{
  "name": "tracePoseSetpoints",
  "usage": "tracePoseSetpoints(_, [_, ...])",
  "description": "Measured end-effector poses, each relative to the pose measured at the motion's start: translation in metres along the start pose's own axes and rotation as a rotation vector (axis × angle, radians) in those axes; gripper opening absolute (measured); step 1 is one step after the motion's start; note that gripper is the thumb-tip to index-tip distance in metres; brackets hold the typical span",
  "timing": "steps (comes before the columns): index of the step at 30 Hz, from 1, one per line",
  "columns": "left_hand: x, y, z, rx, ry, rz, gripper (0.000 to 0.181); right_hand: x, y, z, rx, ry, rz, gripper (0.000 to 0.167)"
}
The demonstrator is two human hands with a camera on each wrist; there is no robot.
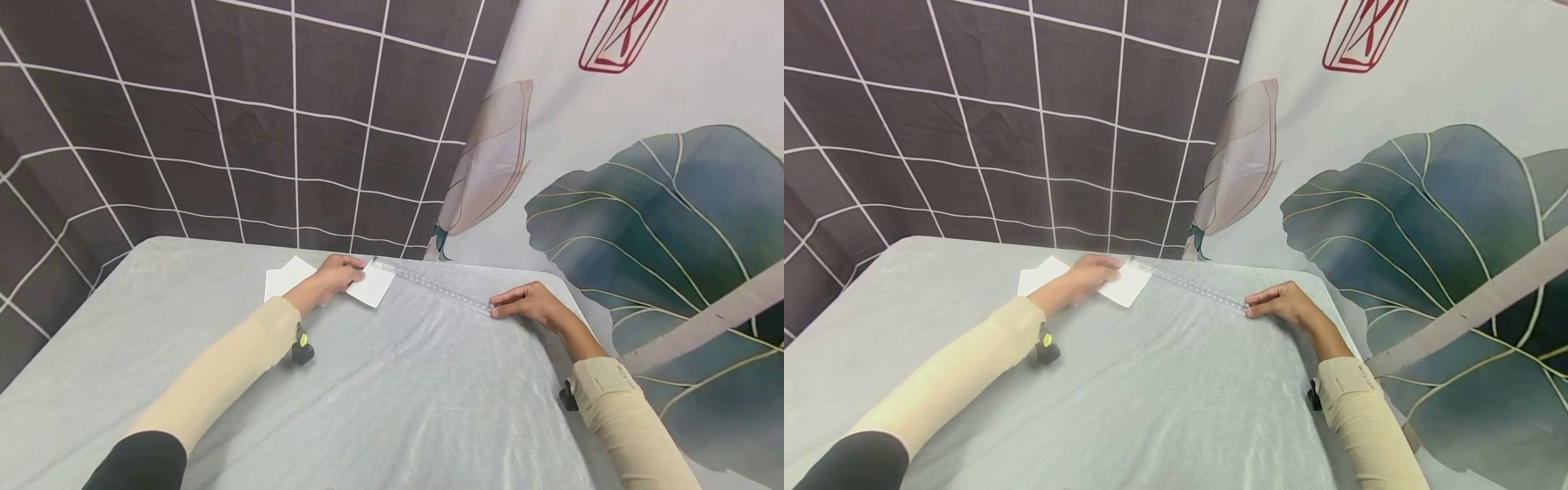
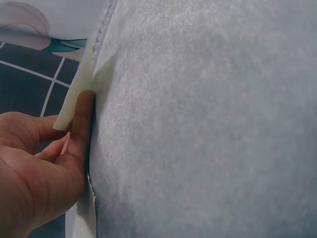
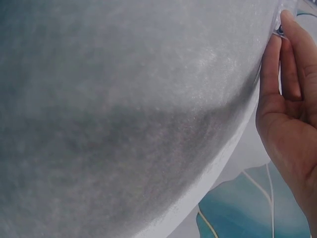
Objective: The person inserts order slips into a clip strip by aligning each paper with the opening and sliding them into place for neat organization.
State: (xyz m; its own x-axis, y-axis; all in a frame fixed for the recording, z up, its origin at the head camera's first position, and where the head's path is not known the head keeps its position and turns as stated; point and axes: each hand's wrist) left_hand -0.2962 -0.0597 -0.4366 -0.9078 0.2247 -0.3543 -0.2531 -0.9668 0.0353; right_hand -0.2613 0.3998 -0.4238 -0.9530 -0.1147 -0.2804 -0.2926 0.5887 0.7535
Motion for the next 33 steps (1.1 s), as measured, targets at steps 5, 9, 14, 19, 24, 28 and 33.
tracePoseSetpoints(5, [0.002,-0.002,0.0,0.025,0.0,0.004,0.05,-0.001,-0.001,0.0,0.015,0.0,0.002,0.043])
tracePoseSetpoints(9, [0.003,-0.004,-0.001,0.033,-0.007,0.011,0.049,0.0,-0.001,0.001,0.013,-0.002,0.0,0.043])
tracePoseSetpoints(14, [0.003,-0.005,0.0,0.023,-0.012,0.01,0.048,0.0,0.0,0.001,0.004,0.004,-0.008,0.042])
tracePoseSetpoints(19, [0.003,-0.007,0.001,0.008,-0.02,0.003,0.049,0.0,0.0,-0.001,0.016,-0.003,-0.006,0.043])
tracePoseSetpoints(24, [0.003,-0.009,0.002,-0.004,-0.03,0.006,0.049,-0.001,0.001,-0.001,0.023,-0.002,-0.005,0.042])
tracePoseSetpoints(28, [0.003,-0.011,0.003,-0.002,-0.024,-0.001,0.049,-0.001,0.001,-0.001,0.017,-0.003,-0.004,0.041])
tracePoseSetpoints(33, [0.003,-0.012,0.004,-0.018,-0.005,-0.016,0.05,0.0,0.0,0.0,0.019,-0.004,-0.007,0.042])
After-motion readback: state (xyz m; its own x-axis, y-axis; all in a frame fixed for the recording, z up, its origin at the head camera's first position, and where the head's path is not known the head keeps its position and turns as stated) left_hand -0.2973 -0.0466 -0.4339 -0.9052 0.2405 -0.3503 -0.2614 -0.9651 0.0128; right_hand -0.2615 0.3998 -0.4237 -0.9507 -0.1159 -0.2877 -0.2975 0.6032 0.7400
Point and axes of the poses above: each hand's wrist, its own x-axis towards the middle knuckle, its own y-axis out of the back of the hand, z = x × y, and after that the axes turned 8 degrees about -x, right-handed
